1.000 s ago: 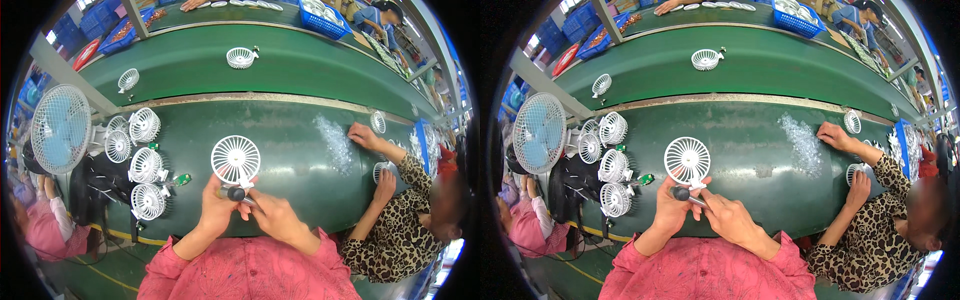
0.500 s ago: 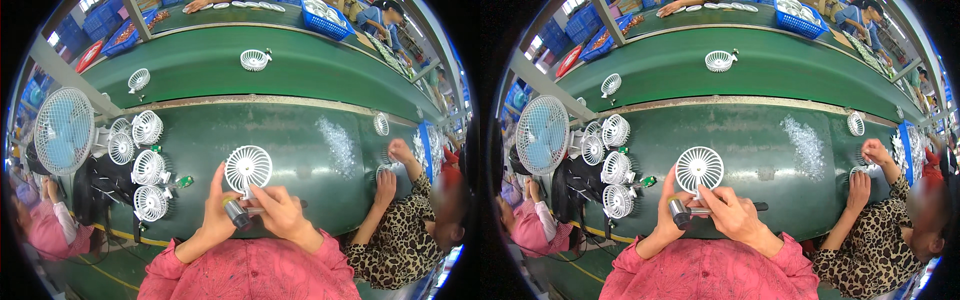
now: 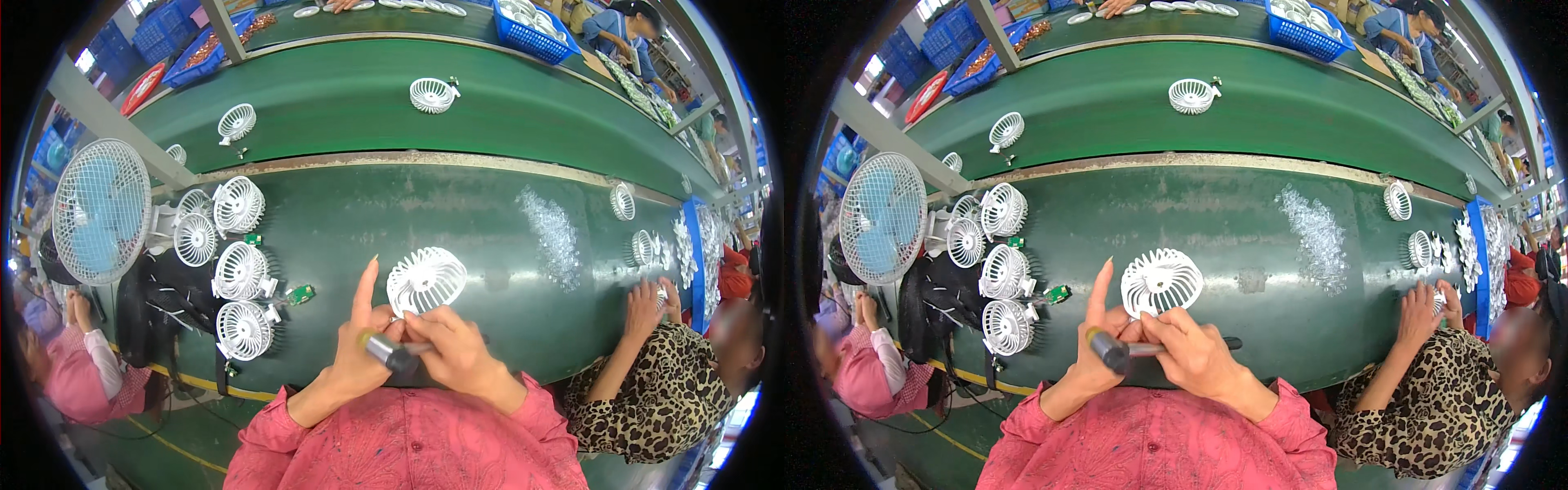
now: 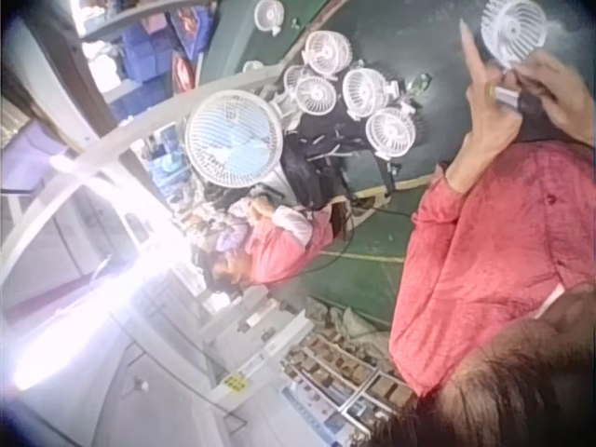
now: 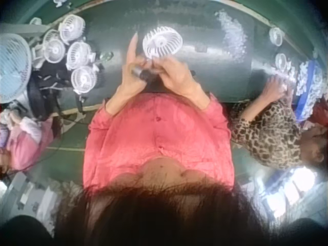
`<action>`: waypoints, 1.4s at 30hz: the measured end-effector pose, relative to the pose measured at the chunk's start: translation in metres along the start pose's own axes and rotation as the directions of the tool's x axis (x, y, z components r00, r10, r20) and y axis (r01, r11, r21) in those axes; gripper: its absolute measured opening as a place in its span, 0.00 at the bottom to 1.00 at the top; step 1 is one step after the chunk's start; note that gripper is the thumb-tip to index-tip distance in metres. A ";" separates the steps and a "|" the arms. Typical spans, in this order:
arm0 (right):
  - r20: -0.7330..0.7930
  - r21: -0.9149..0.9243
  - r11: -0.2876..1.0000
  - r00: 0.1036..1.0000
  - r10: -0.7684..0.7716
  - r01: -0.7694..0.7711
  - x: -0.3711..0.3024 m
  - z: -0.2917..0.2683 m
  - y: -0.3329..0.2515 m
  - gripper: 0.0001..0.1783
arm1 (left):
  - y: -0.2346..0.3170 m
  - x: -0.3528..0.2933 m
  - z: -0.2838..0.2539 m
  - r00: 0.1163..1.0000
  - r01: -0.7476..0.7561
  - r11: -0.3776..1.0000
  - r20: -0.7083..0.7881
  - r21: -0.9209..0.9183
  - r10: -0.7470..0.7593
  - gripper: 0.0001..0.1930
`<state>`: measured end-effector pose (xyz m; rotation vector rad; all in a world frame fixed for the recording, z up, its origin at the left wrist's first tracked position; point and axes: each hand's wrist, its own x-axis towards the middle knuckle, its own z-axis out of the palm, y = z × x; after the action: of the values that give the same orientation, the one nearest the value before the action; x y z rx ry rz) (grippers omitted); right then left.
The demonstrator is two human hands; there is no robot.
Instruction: The person assembles mini fan parts by taking fan covers and small circuit boards from the conveyor belt, fitting them together by hand, tapping the pieces with a small mallet, and placing the assembled units on the table.
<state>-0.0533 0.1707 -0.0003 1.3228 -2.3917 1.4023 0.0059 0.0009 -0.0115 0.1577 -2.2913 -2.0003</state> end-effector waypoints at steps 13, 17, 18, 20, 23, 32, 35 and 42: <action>-0.019 0.658 0.615 0.807 0.591 -0.435 -0.006 0.018 0.001 0.29 | 0.022 0.014 -0.007 0.945 0.274 0.745 0.028 -0.609 -0.325 0.36; 0.099 0.628 0.576 0.788 0.607 -0.523 -0.006 0.016 0.002 0.33 | 0.020 0.016 -0.002 0.940 0.287 0.722 0.040 -0.630 -0.339 0.36; 0.136 0.529 0.633 0.793 0.593 -0.564 -0.005 0.011 0.001 0.34 | 0.021 0.015 -0.002 0.940 0.298 0.733 0.053 -0.611 -0.338 0.36; 0.156 0.387 0.698 0.789 0.594 -0.602 0.003 -0.002 -0.006 0.33 | 0.020 0.014 -0.001 0.940 0.297 0.757 0.040 -0.582 -0.339 0.36; 0.132 0.163 0.788 0.804 0.579 -0.594 0.006 -0.010 -0.011 0.31 | 0.018 0.014 -0.001 0.943 0.292 0.789 0.025 -0.541 -0.331 0.36; 0.039 0.120 0.839 0.847 0.530 -0.530 0.000 -0.019 0.000 0.17 | 0.021 0.011 -0.002 0.939 0.333 0.836 0.072 -0.436 -0.336 0.35; 0.166 0.292 0.683 0.739 0.653 -0.669 0.002 -0.029 -0.002 0.13 | 0.020 0.013 -0.003 0.934 0.347 0.825 0.084 -0.447 -0.348 0.35; -0.018 0.080 0.959 0.961 0.275 -0.273 0.007 -0.024 -0.015 0.10 | 0.023 0.013 -0.004 0.918 0.391 0.809 0.122 -0.439 -0.378 0.36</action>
<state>-0.0556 0.1810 0.0270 1.0041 -2.6062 1.5811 -0.0064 -0.0018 0.0116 0.5997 -1.8339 -2.6935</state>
